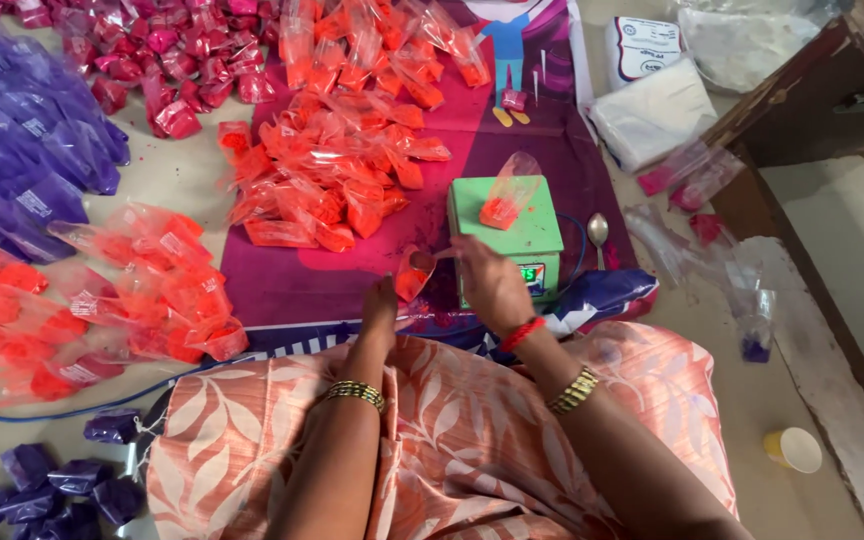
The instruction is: The person uses a spoon to transfer small amounts of orange powder from a pile into small plastic bags, which are then placed on a digital scale for weighing and moved aside.
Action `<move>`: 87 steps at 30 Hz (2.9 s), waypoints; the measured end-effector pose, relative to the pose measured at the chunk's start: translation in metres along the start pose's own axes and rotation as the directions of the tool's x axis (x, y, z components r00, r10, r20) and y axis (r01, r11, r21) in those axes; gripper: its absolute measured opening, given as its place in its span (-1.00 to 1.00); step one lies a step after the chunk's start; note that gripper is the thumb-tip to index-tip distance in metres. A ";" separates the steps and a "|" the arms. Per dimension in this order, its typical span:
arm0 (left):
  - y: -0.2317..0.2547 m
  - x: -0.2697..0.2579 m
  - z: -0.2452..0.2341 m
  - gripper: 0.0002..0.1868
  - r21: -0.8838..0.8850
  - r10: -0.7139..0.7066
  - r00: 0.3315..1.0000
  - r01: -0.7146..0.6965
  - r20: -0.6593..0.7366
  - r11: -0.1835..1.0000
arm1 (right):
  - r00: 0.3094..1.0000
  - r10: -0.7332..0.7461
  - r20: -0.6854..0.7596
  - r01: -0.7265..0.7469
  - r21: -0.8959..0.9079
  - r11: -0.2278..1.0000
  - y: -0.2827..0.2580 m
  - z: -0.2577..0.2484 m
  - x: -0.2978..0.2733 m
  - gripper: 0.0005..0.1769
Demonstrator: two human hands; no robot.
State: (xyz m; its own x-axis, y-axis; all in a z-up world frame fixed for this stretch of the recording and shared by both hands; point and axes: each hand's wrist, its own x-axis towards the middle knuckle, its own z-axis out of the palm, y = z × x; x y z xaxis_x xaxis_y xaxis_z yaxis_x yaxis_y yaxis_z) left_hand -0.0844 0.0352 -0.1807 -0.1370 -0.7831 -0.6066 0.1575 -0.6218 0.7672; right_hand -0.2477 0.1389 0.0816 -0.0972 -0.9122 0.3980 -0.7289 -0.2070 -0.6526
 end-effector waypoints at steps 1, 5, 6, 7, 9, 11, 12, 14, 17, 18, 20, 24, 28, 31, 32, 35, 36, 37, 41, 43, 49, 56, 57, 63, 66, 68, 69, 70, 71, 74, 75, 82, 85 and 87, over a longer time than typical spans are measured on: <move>-0.001 0.001 0.000 -0.38 -0.001 0.002 1.000 -0.002 -0.002 1.000 | 1.000 -0.002 0.001 0.002 0.002 1.000 0.006 0.012 0.000 -0.72; -0.006 0.000 0.008 -0.38 -0.077 -0.010 1.000 0.009 -0.009 0.997 | 0.988 -0.083 0.131 0.113 -0.239 0.964 0.033 0.049 -0.006 -0.79; -0.006 -0.001 0.010 -0.38 -0.075 -0.016 1.000 0.014 -0.025 0.997 | 0.979 -0.122 0.164 0.164 -0.278 0.947 0.040 0.056 -0.008 -0.83; -0.004 -0.002 0.011 -0.38 -0.075 -0.018 0.999 0.015 -0.027 0.997 | 0.979 -0.121 0.164 0.163 -0.276 0.947 0.037 0.056 -0.008 -0.83; 0.000 -0.004 0.014 -0.41 -0.117 -0.032 0.999 0.028 -0.030 0.993 | 0.982 -0.088 0.165 0.126 -0.235 0.964 0.034 0.055 -0.010 -0.63; -0.007 0.006 0.014 -0.41 -0.104 -0.013 0.999 0.009 -0.042 0.994 | 0.985 -0.069 0.160 0.103 -0.211 0.972 0.029 0.052 -0.011 -0.67; -0.011 0.011 0.014 -0.40 -0.092 0.008 0.999 -0.013 -0.054 0.996 | 0.987 -0.053 0.154 0.082 -0.188 0.979 0.027 0.050 -0.011 -0.71; -0.008 0.008 0.016 -0.41 -0.091 -0.002 0.998 -0.004 -0.065 0.996 | 0.990 -0.036 0.135 0.055 -0.137 0.989 0.023 0.045 -0.011 -0.71; -0.008 0.008 0.016 -0.43 -0.086 0.000 0.997 -0.006 -0.076 0.996 | 0.996 0.000 0.092 0.006 -0.068 0.998 0.025 0.045 -0.011 -0.74; -0.008 0.009 0.016 -0.43 -0.084 0.007 0.997 -0.014 -0.075 0.996 | 0.997 0.019 0.071 -0.015 -0.051 0.999 0.028 0.045 -0.011 -0.77; -0.009 0.011 0.016 -0.43 -0.084 0.005 0.997 -0.012 -0.082 0.996 | 0.997 0.039 0.063 -0.036 -0.054 0.998 0.029 0.046 -0.012 -0.79; -0.006 0.008 0.015 -0.42 -0.094 -0.010 0.997 0.002 -0.081 0.996 | 0.995 0.103 0.020 -0.102 -0.015 0.995 0.031 0.045 -0.015 -0.83; -0.001 0.003 0.019 -0.42 -0.061 0.012 0.998 -0.016 -0.060 0.998 | 0.977 0.209 0.028 -0.211 0.079 0.974 0.042 0.048 -0.023 -0.86; 0.003 -0.001 0.019 -0.47 -0.064 -0.015 0.994 0.009 -0.105 0.998 | 0.983 0.177 -0.051 -0.177 0.003 0.984 0.043 0.048 -0.031 -0.84; 0.003 -0.003 0.017 -0.46 -0.062 0.020 0.997 -0.025 -0.075 0.998 | 0.974 0.213 -0.078 -0.207 0.079 0.975 0.042 0.046 -0.032 -0.84; -0.001 -0.002 0.014 -0.45 -0.056 0.068 0.997 -0.070 -0.036 0.996 | 0.938 0.338 -0.071 -0.318 0.210 0.925 0.044 0.042 -0.035 -0.84; -0.002 -0.001 0.014 -0.44 -0.055 0.078 0.997 -0.080 -0.026 0.995 | 0.906 0.421 -0.036 -0.399 0.259 0.880 0.047 0.039 -0.035 -0.84; -0.003 0.001 0.015 -0.44 -0.055 0.080 0.997 -0.081 -0.024 0.995 | 0.907 0.420 -0.037 -0.398 0.259 0.880 0.053 0.040 -0.037 -0.84; -0.002 0.002 0.015 -0.44 -0.052 0.064 0.998 -0.065 -0.029 0.997 | 0.838 0.546 0.020 -0.467 0.544 0.697 0.070 0.039 -0.043 -0.80; -0.002 0.002 0.015 -0.42 -0.043 0.054 0.998 -0.056 -0.037 0.998 | 0.816 0.576 0.051 -0.475 0.628 0.616 0.072 0.034 -0.044 -0.80; -0.001 0.006 0.012 -0.36 -0.014 0.025 0.998 -0.026 -0.062 1.000 | 0.749 0.655 0.103 -0.473 0.775 0.420 0.060 0.001 -0.045 -0.84; -0.003 0.005 0.010 -0.27 -0.098 0.037 0.999 -0.037 0.006 0.995 | 0.771 0.636 0.010 -0.291 0.894 0.340 0.058 -0.067 -0.030 -0.86; -0.002 0.004 0.009 -0.26 -0.093 0.029 1.000 -0.029 -0.004 0.995 | 0.782 0.622 -0.036 -0.242 0.903 0.356 0.055 -0.078 -0.025 -0.85; 0.002 0.001 0.009 -0.23 -0.104 0.040 0.999 -0.040 -0.006 0.994 | 0.782 0.561 -0.271 -0.055 0.866 0.496 0.071 -0.127 0.004 -0.87; 0.003 0.000 0.009 -0.24 -0.102 0.032 0.999 -0.033 -0.011 0.994 | 0.794 0.481 -0.372 -0.016 0.779 0.627 0.070 -0.131 0.013 -0.87; 0.002 0.001 0.009 -0.24 -0.098 0.041 0.999 -0.041 -0.007 0.994 | 0.802 0.392 -0.451 -0.010 0.645 0.764 0.071 -0.124 0.015 -0.87; 0.001 0.002 0.008 -0.24 -0.097 0.047 0.999 -0.047 -0.003 0.994 | 0.809 0.289 -0.511 -0.004 0.488 0.873 0.072 -0.120 0.016 -0.86; 0.002 0.002 0.008 -0.24 -0.096 0.047 0.999 -0.047 -0.003 0.994 | 0.809 0.289 -0.512 -0.004 0.487 0.873 0.062 -0.116 0.016 -0.86; 0.002 0.002 0.009 -0.25 -0.091 0.045 0.999 -0.045 -0.010 0.995 | 0.819 0.273 -0.505 -0.170 0.240 0.956 0.053 -0.113 0.015 -0.84; -0.003 0.007 0.008 -0.25 -0.096 0.049 0.999 -0.050 -0.013 0.994 | 0.891 0.092 -0.444 -0.192 -0.185 0.964 0.041 -0.104 0.012 -0.78; -0.005 0.010 0.007 -0.26 -0.107 0.059 0.998 -0.060 -0.010 0.992 | 0.928 -0.073 -0.365 -0.054 -0.325 0.944 0.039 -0.101 0.011 -0.75; 0.000 0.005 0.009 -0.28 -0.037 0.046 0.998 -0.048 -0.038 0.998 | 0.917 -0.234 -0.324 0.102 -0.378 0.920 0.044 -0.104 0.007 -0.66; 0.005 -0.001 0.008 -0.29 -0.019 0.046 0.997 -0.047 -0.068 0.999 | 0.853 0.078 -0.516 -0.108 -0.029 0.994 0.074 -0.108 -0.001 -0.80; 0.007 -0.005 0.007 -0.32 0.007 0.049 0.996 -0.049 -0.072 0.999 | 0.754 0.336 -0.564 0.038 0.549 0.835 0.116 -0.113 -0.010 -0.83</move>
State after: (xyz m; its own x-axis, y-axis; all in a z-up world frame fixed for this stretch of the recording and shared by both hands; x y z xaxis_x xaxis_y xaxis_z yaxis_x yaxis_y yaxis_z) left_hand -0.0894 0.0350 -0.1704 -0.0585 -0.8114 -0.5816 0.1574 -0.5828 0.7972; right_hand -0.4076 0.1643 0.0744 -0.7008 -0.5580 0.4444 -0.2406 -0.4015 -0.8837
